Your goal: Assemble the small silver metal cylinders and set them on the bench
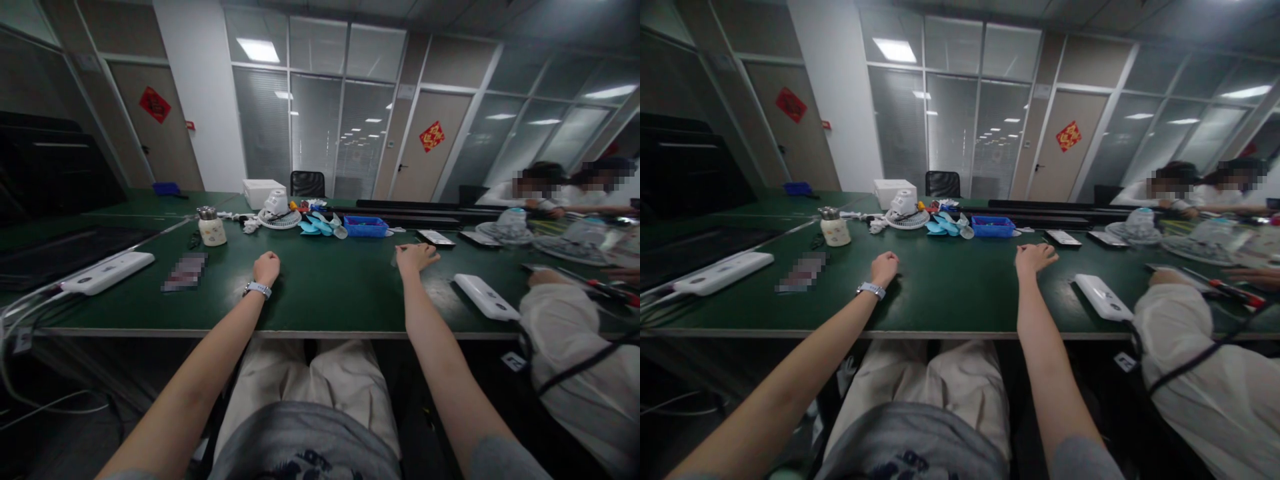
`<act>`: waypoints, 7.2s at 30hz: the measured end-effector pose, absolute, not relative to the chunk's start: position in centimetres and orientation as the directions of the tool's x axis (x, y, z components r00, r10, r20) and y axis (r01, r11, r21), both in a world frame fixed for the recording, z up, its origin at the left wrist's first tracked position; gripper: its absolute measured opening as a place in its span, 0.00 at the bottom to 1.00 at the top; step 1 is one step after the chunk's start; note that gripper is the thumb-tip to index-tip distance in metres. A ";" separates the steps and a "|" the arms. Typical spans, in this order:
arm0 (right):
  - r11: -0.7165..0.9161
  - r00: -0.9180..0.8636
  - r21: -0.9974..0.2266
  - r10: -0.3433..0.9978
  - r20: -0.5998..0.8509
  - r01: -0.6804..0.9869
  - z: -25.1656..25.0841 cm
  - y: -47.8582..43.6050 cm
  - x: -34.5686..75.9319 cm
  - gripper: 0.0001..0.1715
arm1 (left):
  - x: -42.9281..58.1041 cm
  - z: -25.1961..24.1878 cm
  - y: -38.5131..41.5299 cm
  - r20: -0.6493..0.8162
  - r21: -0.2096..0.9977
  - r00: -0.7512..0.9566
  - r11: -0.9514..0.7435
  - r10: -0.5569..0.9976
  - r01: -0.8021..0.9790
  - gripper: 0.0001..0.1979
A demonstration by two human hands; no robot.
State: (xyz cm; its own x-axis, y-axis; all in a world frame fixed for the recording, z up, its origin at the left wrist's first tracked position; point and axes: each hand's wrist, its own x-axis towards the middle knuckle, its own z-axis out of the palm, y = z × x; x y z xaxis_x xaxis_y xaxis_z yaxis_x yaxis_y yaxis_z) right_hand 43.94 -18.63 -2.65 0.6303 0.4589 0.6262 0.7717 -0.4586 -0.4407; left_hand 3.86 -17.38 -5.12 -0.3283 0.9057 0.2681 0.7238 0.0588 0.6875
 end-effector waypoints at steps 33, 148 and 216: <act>-0.487 0.727 -0.575 0.609 0.316 0.657 -1.8 -20.0 45.4 0.32 | 4.1 -4.6 -18.0 0.257 0.691 -0.317 0.056 0.913 0.721 0.11; 0.061 0.211 -0.944 0.977 -0.009 -0.323 -3.6 -18.6 23.6 0.25 | 3.6 -5.4 -16.6 0.273 0.613 -0.300 0.076 0.914 0.787 0.11; 0.251 -0.037 -0.692 0.950 0.309 0.677 -5.5 -16.0 16.1 0.16 | 3.0 -5.3 -16.7 0.251 0.677 -0.386 0.124 0.888 0.726 0.14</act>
